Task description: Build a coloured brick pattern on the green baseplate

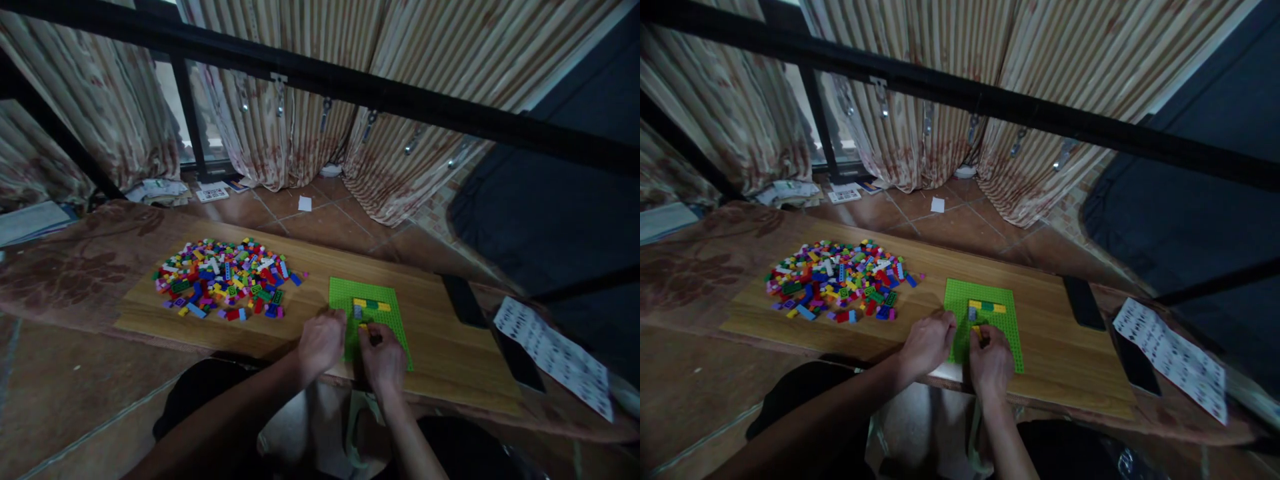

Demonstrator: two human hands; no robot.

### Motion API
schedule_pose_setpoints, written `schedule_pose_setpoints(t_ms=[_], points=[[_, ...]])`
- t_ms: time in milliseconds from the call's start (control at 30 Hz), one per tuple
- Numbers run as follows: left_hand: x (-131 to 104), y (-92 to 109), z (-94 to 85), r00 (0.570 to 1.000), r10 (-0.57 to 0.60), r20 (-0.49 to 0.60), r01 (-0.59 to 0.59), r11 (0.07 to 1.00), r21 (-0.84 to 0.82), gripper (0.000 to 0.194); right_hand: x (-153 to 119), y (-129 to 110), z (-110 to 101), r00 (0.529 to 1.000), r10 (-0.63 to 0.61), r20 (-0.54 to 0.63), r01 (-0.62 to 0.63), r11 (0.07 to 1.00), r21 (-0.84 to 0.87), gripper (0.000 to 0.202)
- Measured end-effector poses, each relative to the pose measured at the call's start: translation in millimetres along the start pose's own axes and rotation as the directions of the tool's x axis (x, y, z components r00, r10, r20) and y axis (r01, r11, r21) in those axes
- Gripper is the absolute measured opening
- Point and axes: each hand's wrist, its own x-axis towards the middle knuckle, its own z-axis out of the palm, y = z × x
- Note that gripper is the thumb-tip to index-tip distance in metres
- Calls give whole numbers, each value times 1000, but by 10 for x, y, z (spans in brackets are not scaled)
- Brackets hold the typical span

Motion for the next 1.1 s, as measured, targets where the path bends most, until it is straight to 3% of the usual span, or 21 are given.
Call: schedule_pose_setpoints(t_ms=[233,500,933,1100], points=[[124,7,51,1000,-5,-8,5,1000,-10,22,3,-64,37,1000,-8,-4,8,1000,0,39],[150,-4,96,1000,-7,-15,7,1000,-3,21,-39,50,-56,999,0,34,-4,993,114,41],[149,25,177,997,60,37,-60,998,-23,29,8,-70,-83,995,62,79,-52,992,-115,33],[46,86,257,995,93,33,-93,996,9,23,28,-64,-94,995,66,74,-58,993,-104,32]])
